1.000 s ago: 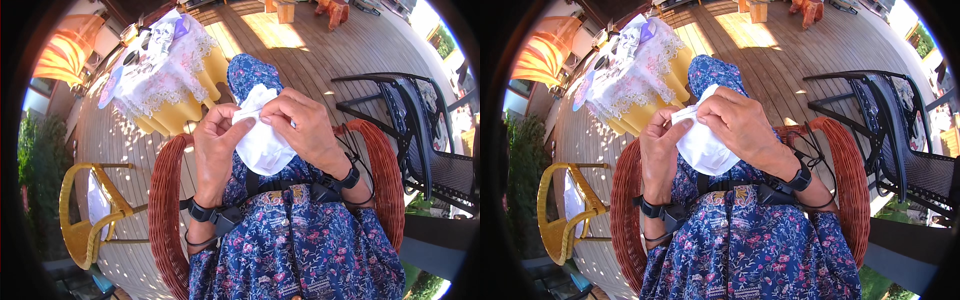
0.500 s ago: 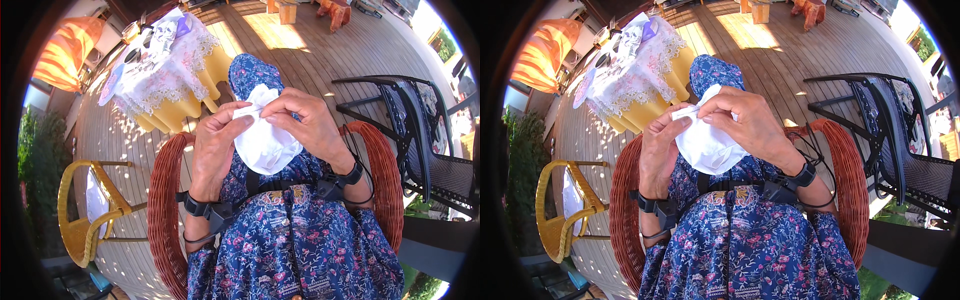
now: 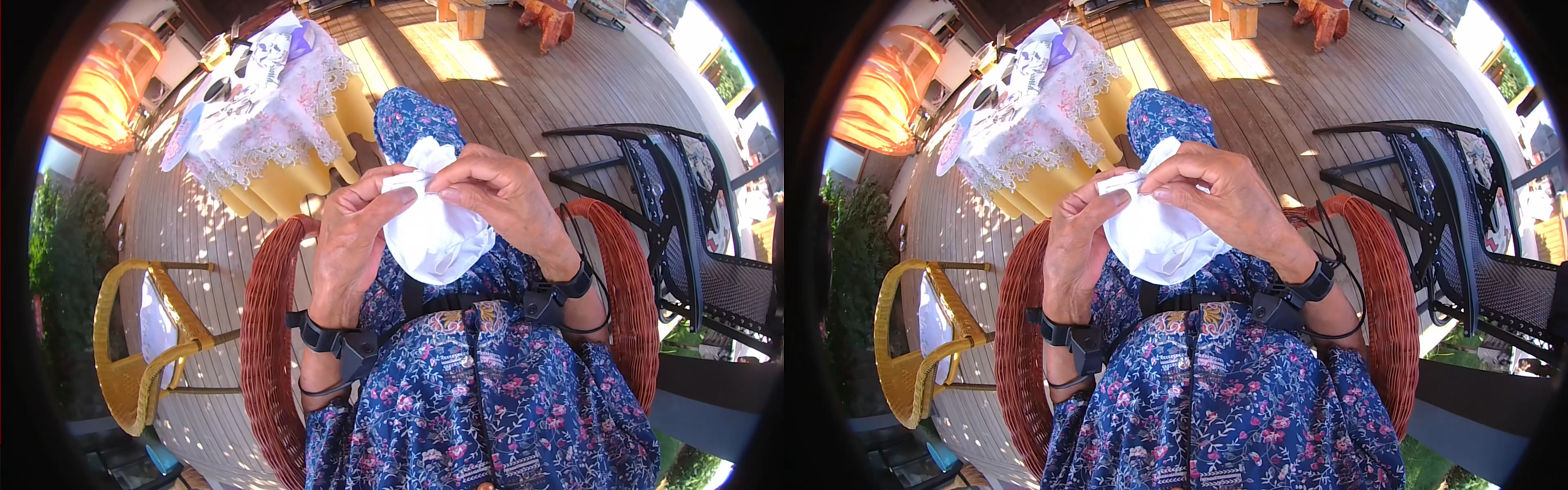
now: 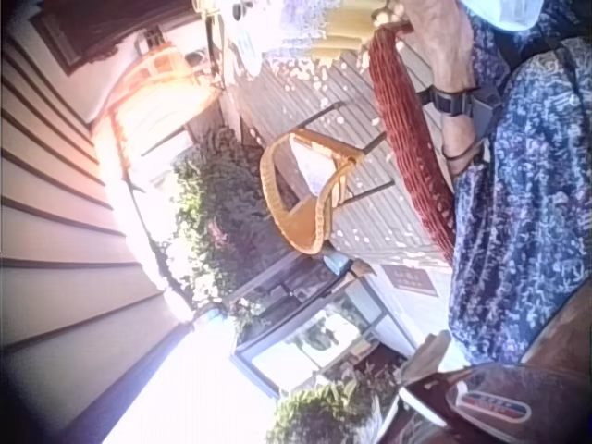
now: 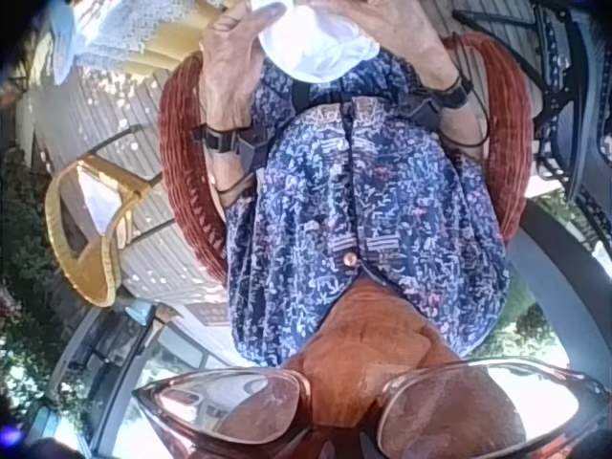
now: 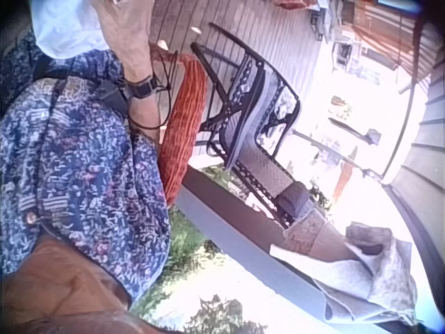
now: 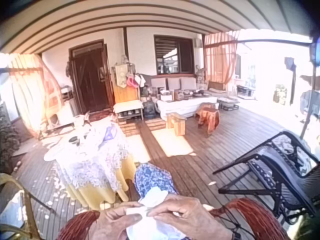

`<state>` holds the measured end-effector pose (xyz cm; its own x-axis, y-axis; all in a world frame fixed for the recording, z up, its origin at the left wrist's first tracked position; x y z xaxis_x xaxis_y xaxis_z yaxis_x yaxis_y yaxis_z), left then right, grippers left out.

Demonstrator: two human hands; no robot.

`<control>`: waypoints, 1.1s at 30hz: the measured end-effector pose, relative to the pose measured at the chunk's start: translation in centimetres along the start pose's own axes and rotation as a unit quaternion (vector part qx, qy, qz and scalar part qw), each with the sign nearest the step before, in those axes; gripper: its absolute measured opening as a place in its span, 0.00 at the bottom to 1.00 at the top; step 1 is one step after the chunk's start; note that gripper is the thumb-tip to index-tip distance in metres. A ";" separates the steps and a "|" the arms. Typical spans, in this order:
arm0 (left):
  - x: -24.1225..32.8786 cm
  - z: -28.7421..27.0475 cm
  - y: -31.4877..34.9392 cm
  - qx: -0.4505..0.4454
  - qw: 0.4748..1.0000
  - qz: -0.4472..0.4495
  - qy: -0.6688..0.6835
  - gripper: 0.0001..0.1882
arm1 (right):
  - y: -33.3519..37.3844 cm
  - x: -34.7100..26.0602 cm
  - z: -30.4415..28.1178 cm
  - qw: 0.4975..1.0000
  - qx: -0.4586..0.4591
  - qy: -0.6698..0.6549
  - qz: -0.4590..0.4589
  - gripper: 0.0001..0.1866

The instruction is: Sewing or mending a white garment by hand with a needle and thread.

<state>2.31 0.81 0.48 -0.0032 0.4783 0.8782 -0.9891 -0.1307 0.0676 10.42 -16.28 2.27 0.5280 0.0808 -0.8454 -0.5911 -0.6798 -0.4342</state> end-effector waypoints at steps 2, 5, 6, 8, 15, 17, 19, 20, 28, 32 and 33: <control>0.0 0.0 0.0 -0.001 1.000 -0.002 0.003 0.12 | -0.1 0.2 0.1 0.999 0.004 -0.038 -0.008 0.05; 0.1 0.1 0.1 -0.004 1.000 -0.001 0.002 0.12 | 0.1 0.5 0.4 0.998 0.008 -0.067 0.002 0.05; 0.1 0.1 0.1 -0.004 1.000 -0.001 0.002 0.12 | 0.1 0.6 0.5 0.998 0.007 -0.067 0.002 0.05; 0.1 0.2 0.2 -0.006 1.000 -0.001 0.005 0.12 | 0.1 0.8 0.8 0.993 0.018 -0.116 0.009 0.05; -0.4 0.4 0.6 -0.004 1.000 0.009 -0.017 0.09 | -0.1 0.8 1.7 0.966 0.002 -0.240 0.096 0.09; -0.4 0.7 0.6 0.005 0.999 0.017 -0.039 0.07 | -0.3 1.1 1.9 0.970 0.020 -0.234 0.056 0.11; -0.5 0.3 0.5 0.012 0.998 0.033 -0.055 0.06 | -0.8 -0.5 1.6 0.998 0.030 -0.062 -0.002 0.11; -0.5 0.1 0.4 0.018 0.996 0.048 -0.072 0.05 | -0.9 -1.2 1.5 0.991 0.041 0.112 -0.059 0.10; -0.5 0.4 0.3 0.050 0.982 0.101 -0.153 0.03 | -1.0 -1.6 1.9 0.964 0.022 0.229 -0.132 0.03; -0.3 0.9 0.2 0.053 0.991 0.072 -0.095 0.03 | -1.1 -3.3 1.7 0.926 0.098 0.210 -0.298 0.03; -0.5 0.5 0.4 0.064 0.991 0.073 -0.092 0.03 | -1.0 -3.8 1.9 0.928 0.090 0.203 -0.299 0.03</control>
Point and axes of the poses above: each hand's wrist, its own y-axis away from the middle knuckle, its own z-axis out of the palm, x = y × z, the point moved 2 cm from there along -y, towards the middle knuckle, and after that the axes turned 3 degrees about -z, right-handed, at the moved point
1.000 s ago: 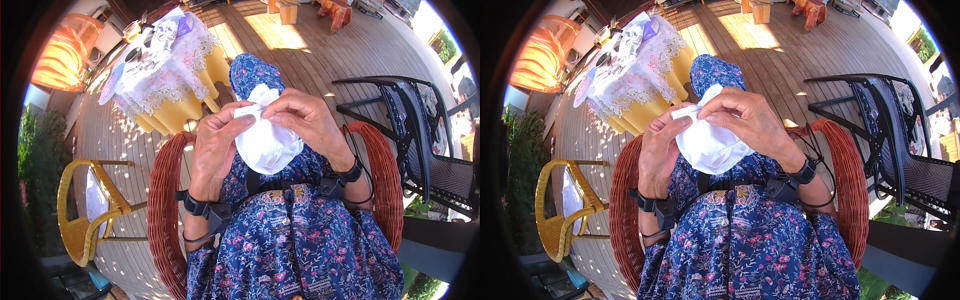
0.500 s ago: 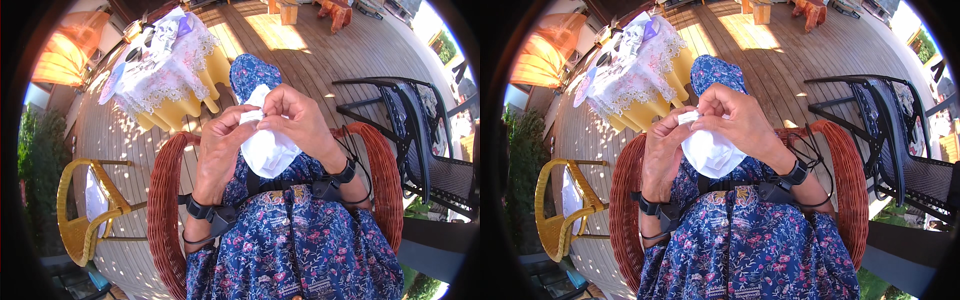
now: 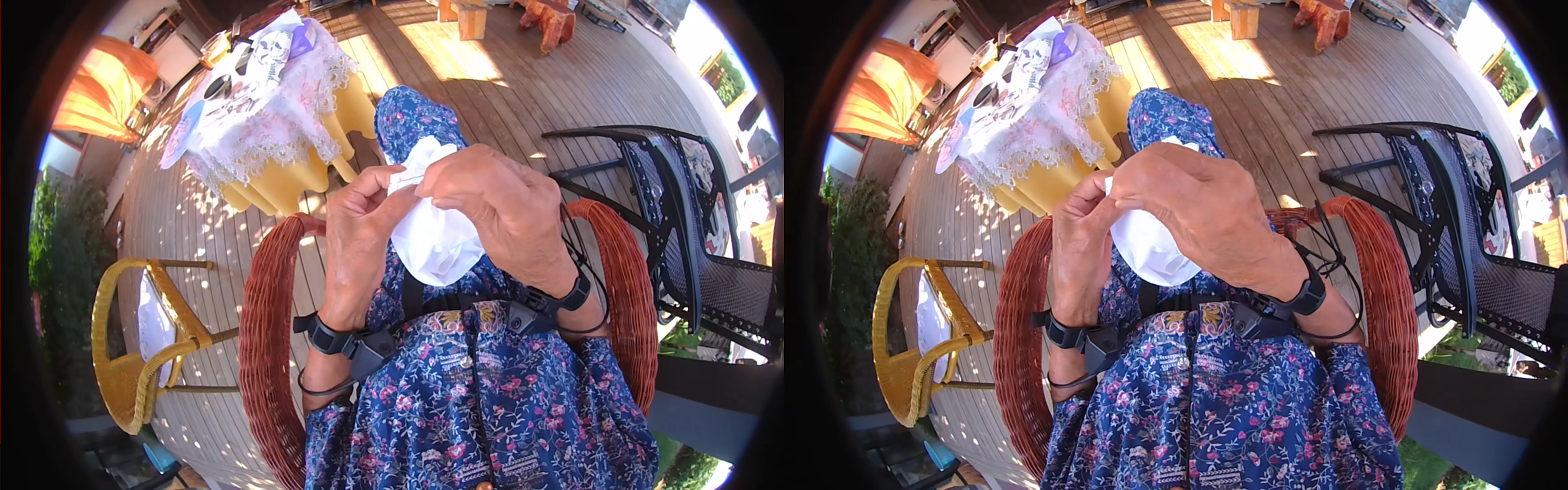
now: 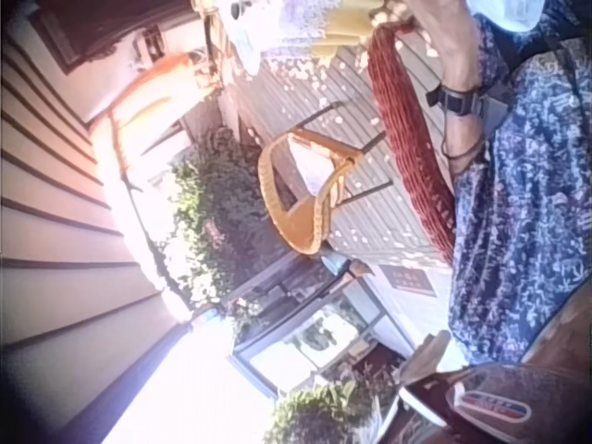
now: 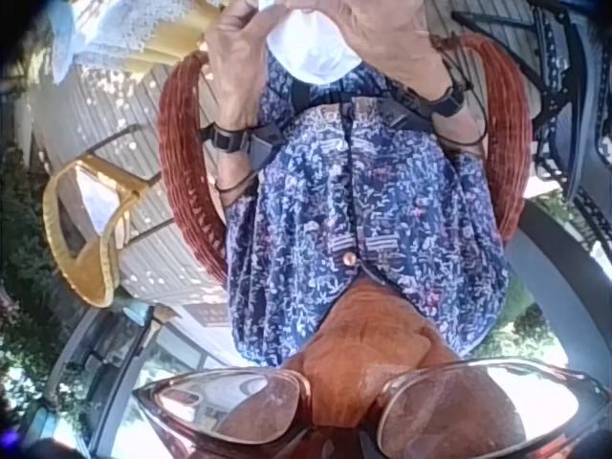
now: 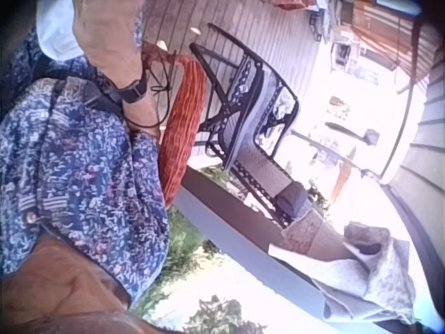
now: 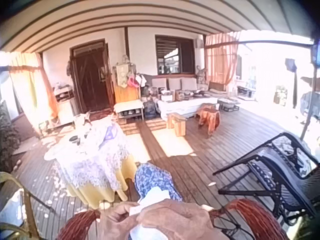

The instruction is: Sewing or mending a white garment by hand with a needle and thread.

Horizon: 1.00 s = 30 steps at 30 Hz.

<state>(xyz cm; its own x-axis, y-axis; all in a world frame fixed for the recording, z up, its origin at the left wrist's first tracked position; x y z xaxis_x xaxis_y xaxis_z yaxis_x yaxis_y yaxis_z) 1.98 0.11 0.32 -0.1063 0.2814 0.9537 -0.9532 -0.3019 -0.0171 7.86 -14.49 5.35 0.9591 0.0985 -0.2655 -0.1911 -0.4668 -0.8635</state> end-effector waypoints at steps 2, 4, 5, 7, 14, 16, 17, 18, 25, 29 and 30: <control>0.2 0.0 -0.2 -0.017 0.998 -0.021 0.049 0.02 | -0.8 -0.7 -1.9 0.967 0.077 -0.204 0.132 0.04; 0.1 0.0 -0.3 -0.027 0.997 -0.026 0.067 0.01 | -1.7 -0.7 -4.0 0.897 0.119 -0.405 0.131 0.06; -0.2 -0.2 -0.5 -0.032 0.995 -0.033 0.086 0.01 | -2.2 -1.0 -5.1 0.891 0.133 -0.419 0.113 0.06; -0.7 -0.6 -0.6 -0.036 0.994 -0.035 0.095 0.01 | -3.1 -1.5 -7.1 0.900 0.162 -0.403 0.035 0.07; -0.8 -0.7 -0.7 -0.028 0.994 -0.046 0.097 0.01 | -2.4 -5.9 -16.7 0.961 0.118 0.184 -0.167 0.09; -0.7 -0.4 -0.8 -0.033 0.994 -0.047 0.095 0.01 | -3.6 -5.4 -15.2 0.963 0.061 0.068 -0.252 0.12; -0.6 -0.3 -0.8 -0.033 0.994 -0.047 0.095 0.01 | -3.6 -5.1 -13.7 0.982 0.067 0.023 -0.173 0.11; -0.4 -0.3 -0.7 -0.032 0.994 -0.046 0.095 0.01 | -3.4 -4.5 -11.8 0.993 0.072 -0.025 -0.093 0.09; 0.1 -0.4 -0.5 -0.025 0.993 -0.044 0.110 0.02 | 1.4 0.9 -1.8 0.966 -0.031 -0.143 0.214 0.06; 0.1 -0.4 -0.5 -0.025 0.992 -0.040 0.114 0.01 | 2.5 1.0 -0.9 0.989 -0.038 -0.009 0.146 0.11; 0.1 -0.4 -0.5 -0.025 0.992 -0.039 0.114 0.01 | 2.6 0.9 -0.7 0.988 -0.041 -0.016 0.148 0.13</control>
Point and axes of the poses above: each hand's wrist, its own y-axis away from the middle knuckle, its own z-axis out of the palm, x = y × z, the point moved 2 cm from there along -y, towards the middle knuckle, and after that the axes turned 3 degrees about -z, right-handed, at the moved point
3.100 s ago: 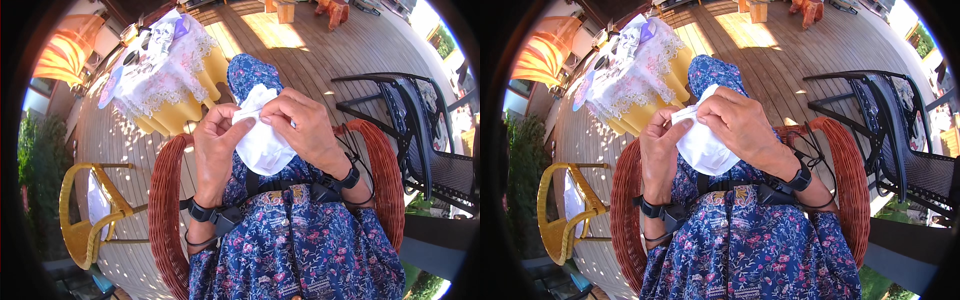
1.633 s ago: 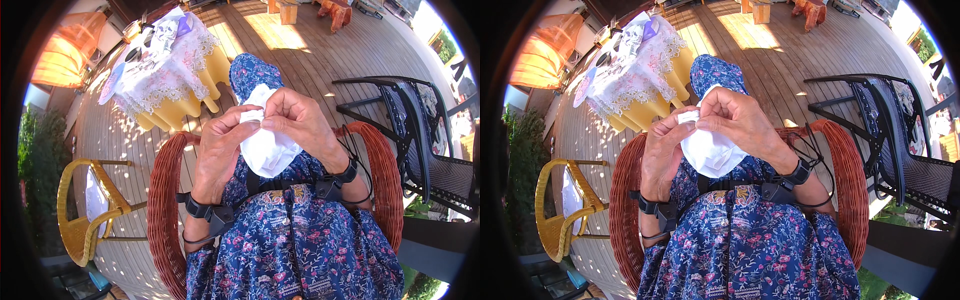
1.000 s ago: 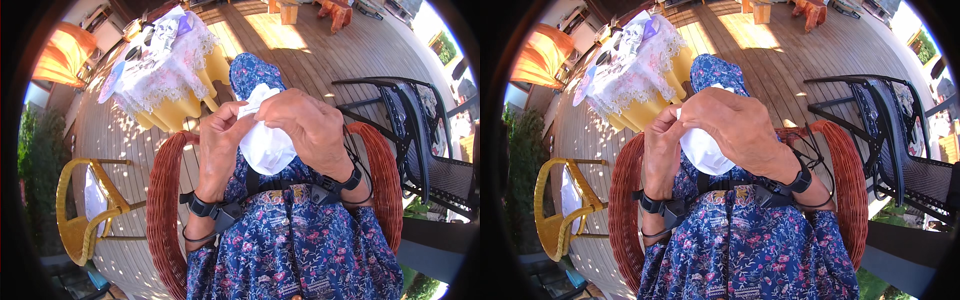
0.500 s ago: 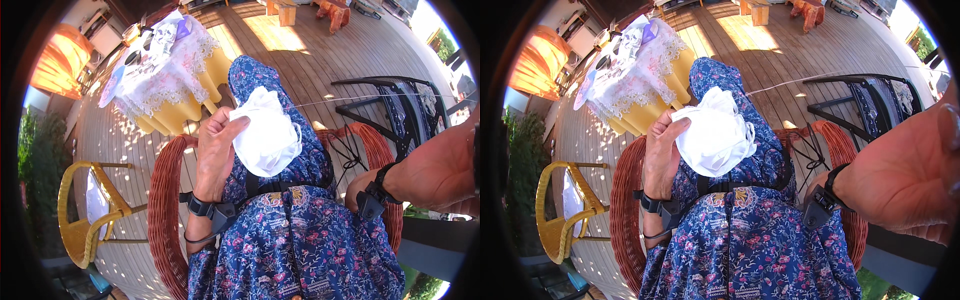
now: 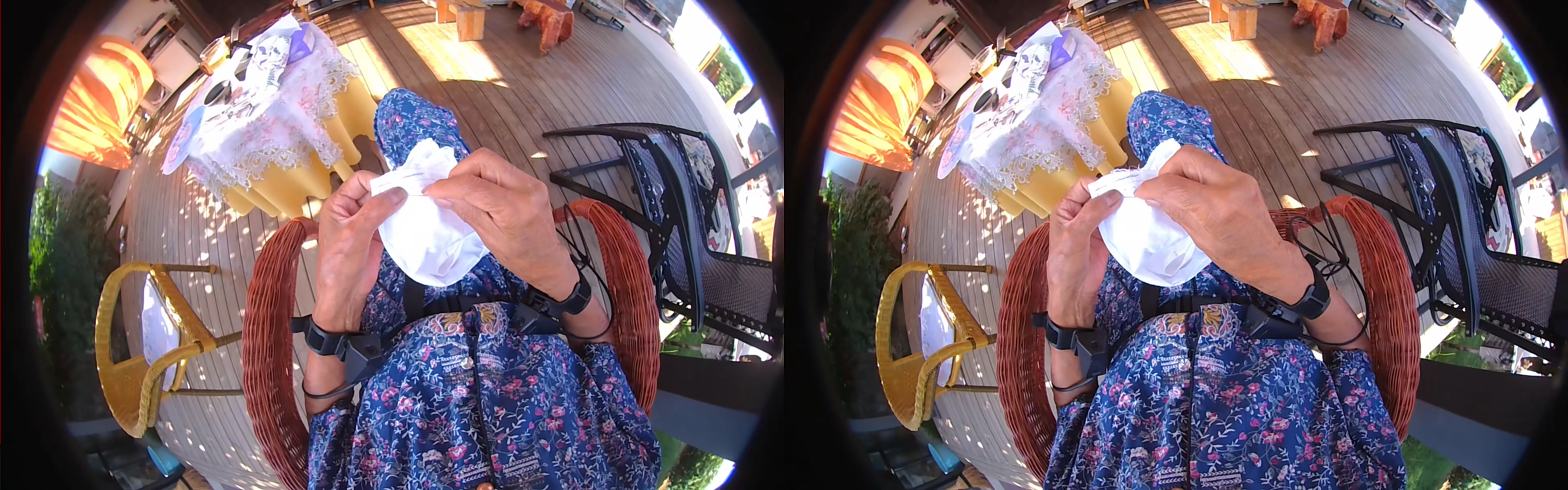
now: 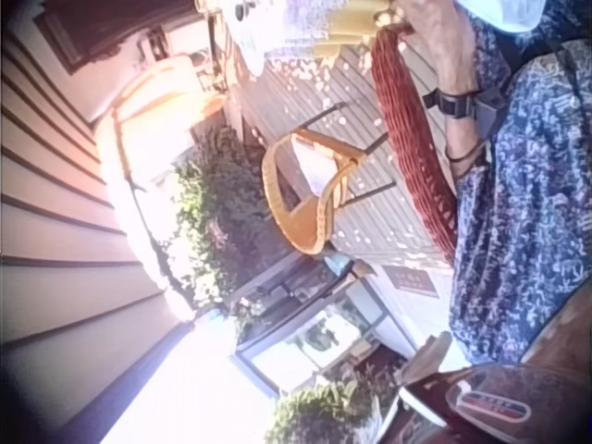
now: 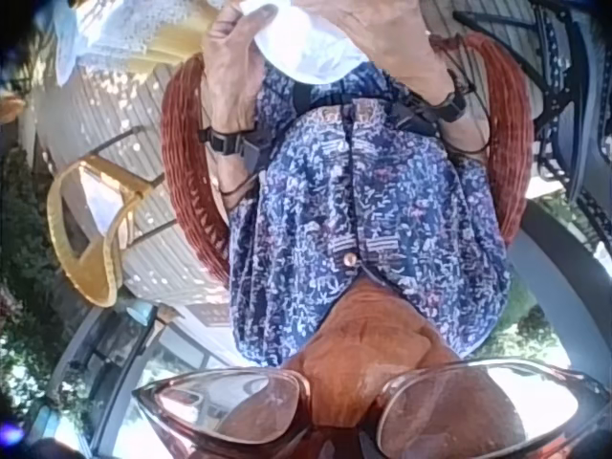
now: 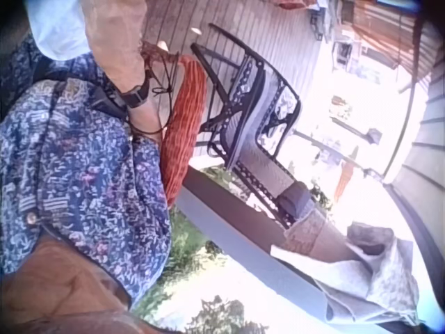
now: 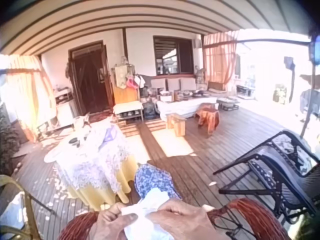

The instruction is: Sewing or mending a white garment by hand with a needle and thread.

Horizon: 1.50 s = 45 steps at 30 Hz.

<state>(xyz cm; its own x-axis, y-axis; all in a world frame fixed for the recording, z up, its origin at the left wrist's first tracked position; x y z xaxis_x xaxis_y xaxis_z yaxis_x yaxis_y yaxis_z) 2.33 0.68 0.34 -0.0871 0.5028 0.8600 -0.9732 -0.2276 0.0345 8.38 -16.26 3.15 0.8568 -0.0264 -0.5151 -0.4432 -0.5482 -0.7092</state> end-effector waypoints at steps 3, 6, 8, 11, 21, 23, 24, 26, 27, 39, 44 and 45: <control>0.1 0.0 0.1 0.000 1.000 0.007 0.003 0.01 | -0.1 -0.4 0.0 0.999 -0.013 0.029 -0.005 0.14; 0.3 0.1 0.1 0.010 1.000 0.014 -0.002 0.01 | -0.1 -0.6 0.0 0.999 -0.009 0.038 -0.009 0.14; 0.4 0.1 0.1 0.007 1.000 0.022 -0.014 0.01 | -0.1 -0.6 0.0 0.999 -0.010 0.046 -0.012 0.14; 0.3 0.0 0.1 0.002 1.000 0.025 -0.016 0.01 | -0.1 -0.7 0.1 0.998 -0.012 0.061 -0.018 0.14; 0.4 0.1 0.1 0.007 0.999 0.030 -0.040 0.01 | -0.2 -0.6 0.1 0.998 -0.026 0.064 -0.013 0.14; 0.3 0.0 0.1 0.004 0.999 0.036 -0.041 0.01 | -0.1 -0.5 0.1 0.998 -0.028 0.061 -0.014 0.14; 0.3 -0.1 0.1 0.004 0.999 0.036 -0.041 0.01 | -0.1 -0.5 0.1 0.998 -0.030 0.061 -0.013 0.14; 0.3 -0.1 0.1 -0.001 0.998 0.039 -0.042 0.02 | -0.1 -0.5 0.2 0.998 -0.031 0.060 -0.012 0.14; 0.3 -0.1 0.1 -0.001 0.998 0.039 -0.042 0.02 | -0.2 -0.5 0.1 0.998 -0.032 0.061 -0.012 0.13; 0.5 0.0 0.3 0.005 0.996 0.056 -0.073 0.02 | -0.3 -0.6 0.1 0.997 -0.040 0.060 -0.007 0.12; 0.7 0.8 0.7 0.043 0.972 0.131 -0.188 0.03 | -0.7 -0.5 0.5 0.998 -0.038 0.052 -0.006 0.11; 0.6 0.7 0.7 0.043 0.972 0.131 -0.188 0.03 | -0.8 -0.5 0.6 0.998 -0.035 0.053 -0.007 0.10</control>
Point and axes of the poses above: each hand's wrist, its own y-axis away from the middle knuckle, its own z-axis out of the palm, x = y × z, the point moved 2 cm from there along -y, towards the middle knuckle, and after that the axes turned 3 degrees about -z, right-handed, at the moved point
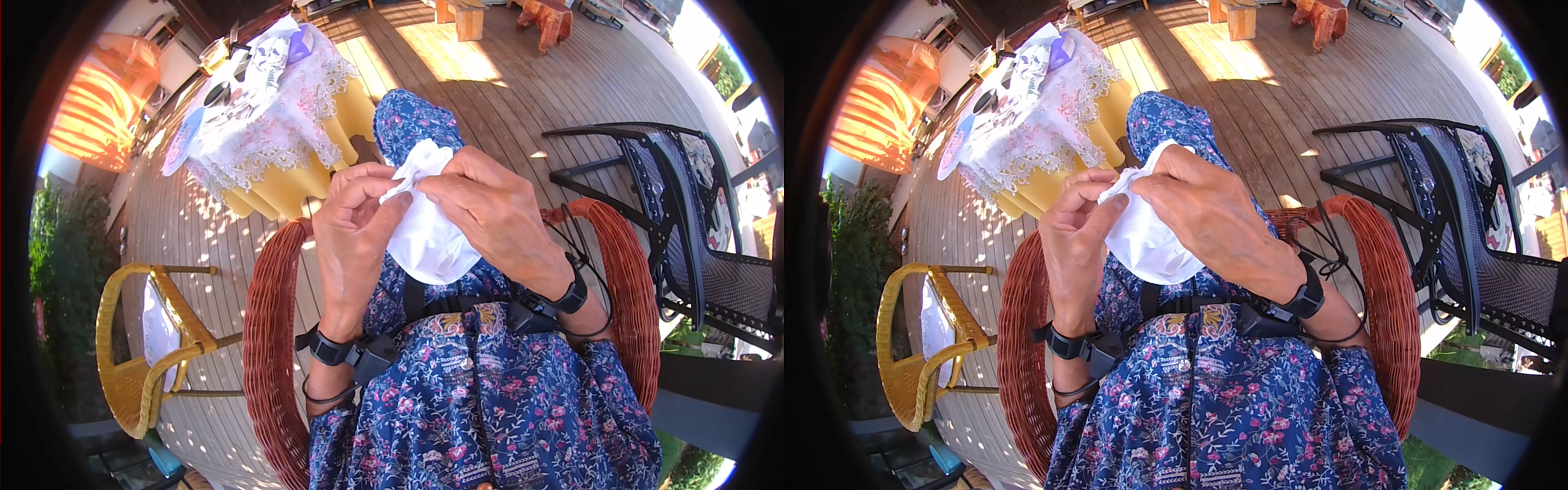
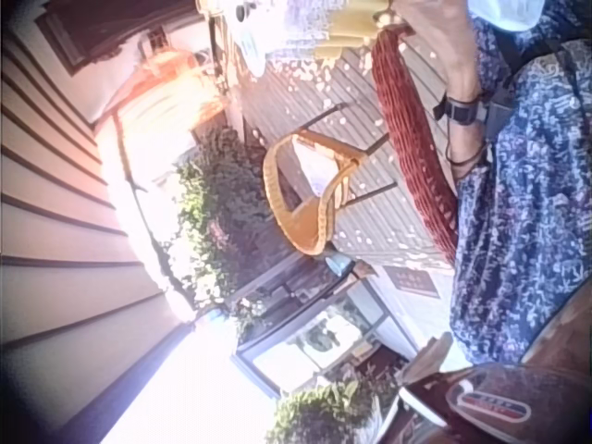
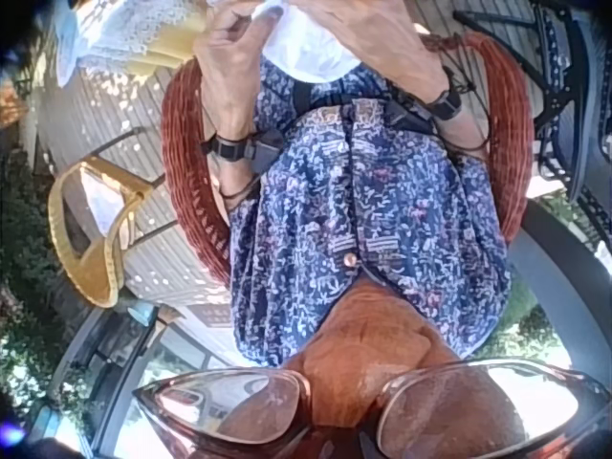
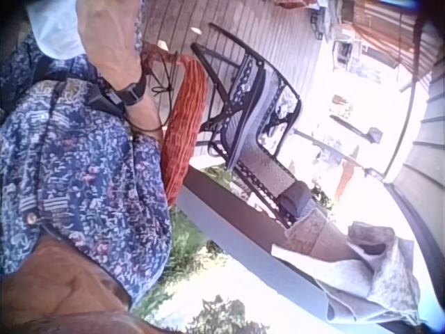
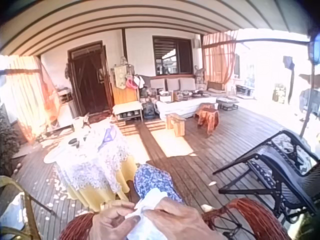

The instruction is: Sewing or mending a white garment by hand with a needle and thread.

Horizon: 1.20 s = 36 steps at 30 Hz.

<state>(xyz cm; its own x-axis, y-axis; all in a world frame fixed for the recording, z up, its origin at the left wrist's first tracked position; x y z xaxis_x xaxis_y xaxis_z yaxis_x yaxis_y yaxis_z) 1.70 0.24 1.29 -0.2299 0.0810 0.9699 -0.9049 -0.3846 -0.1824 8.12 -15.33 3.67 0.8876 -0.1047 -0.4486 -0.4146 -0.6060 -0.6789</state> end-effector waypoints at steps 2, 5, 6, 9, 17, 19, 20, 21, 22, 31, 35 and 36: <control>0.1 -0.2 0.1 -0.014 0.991 0.069 -0.116 0.05 | -0.3 0.2 0.1 1.000 0.002 0.002 -0.005 0.09; 0.3 -0.2 0.2 -0.009 0.998 0.017 -0.062 0.04 | -0.5 0.7 -0.1 1.000 0.004 -0.018 0.019 0.06; 0.2 -0.5 0.1 -0.008 0.998 0.017 -0.062 0.04 | -0.5 0.9 -0.2 0.998 0.006 -0.041 0.048 0.05; -0.5 -1.2 -0.4 -0.020 0.994 -0.104 -0.008 0.04 | -0.7 1.2 -0.5 0.993 -0.002 -0.088 0.074 0.04; -0.8 -1.0 -0.6 -0.064 0.978 -0.139 0.140 0.06 | -0.5 1.7 -0.5 0.985 -0.027 -0.134 0.106 0.05; -0.7 -1.1 -0.5 -0.065 0.976 -0.142 0.152 0.06 | -0.5 1.7 -0.5 0.983 -0.026 -0.147 0.110 0.06; -0.7 -1.1 -0.5 -0.067 0.974 -0.145 0.163 0.06 | -0.5 1.7 -0.5 0.981 -0.028 -0.157 0.112 0.06; -0.7 -1.1 -0.5 -0.067 0.974 -0.145 0.163 0.06 | -0.5 1.7 -0.6 0.979 -0.030 -0.166 0.115 0.06; -0.7 -1.1 -0.5 -0.067 0.972 -0.148 0.167 0.06 | -0.5 1.7 -0.6 0.979 -0.030 -0.166 0.114 0.06; -0.8 -1.1 -0.6 -0.073 0.969 -0.157 0.179 0.07 | -0.3 2.2 -0.5 0.972 -0.045 -0.199 0.117 0.07; -0.7 -0.9 -0.6 -0.071 0.967 -0.161 0.182 0.07 | -0.3 2.3 -0.5 0.971 -0.044 -0.204 0.113 0.07; -0.5 -0.9 -0.5 -0.071 0.968 -0.161 0.182 0.07 | -0.4 2.3 -0.5 0.970 -0.044 -0.210 0.113 0.07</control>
<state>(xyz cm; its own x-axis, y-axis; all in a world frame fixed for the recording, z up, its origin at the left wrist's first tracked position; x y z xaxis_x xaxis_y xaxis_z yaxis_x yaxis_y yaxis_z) 2.00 1.20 0.75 -0.0157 0.5031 0.8641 -0.9847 -0.1576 0.0738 10.37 -15.75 3.21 0.6087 0.0759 -0.7898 -0.5546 -0.6711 -0.4919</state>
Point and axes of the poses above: each hand's wrist, its own y-axis away from the middle knuckle, its own z-axis out of the palm, x = y × z, the point moved 2 cm from there along -y, towards the middle knuckle, and after that the axes turned 3 degrees about -z, right-handed, at the moved point
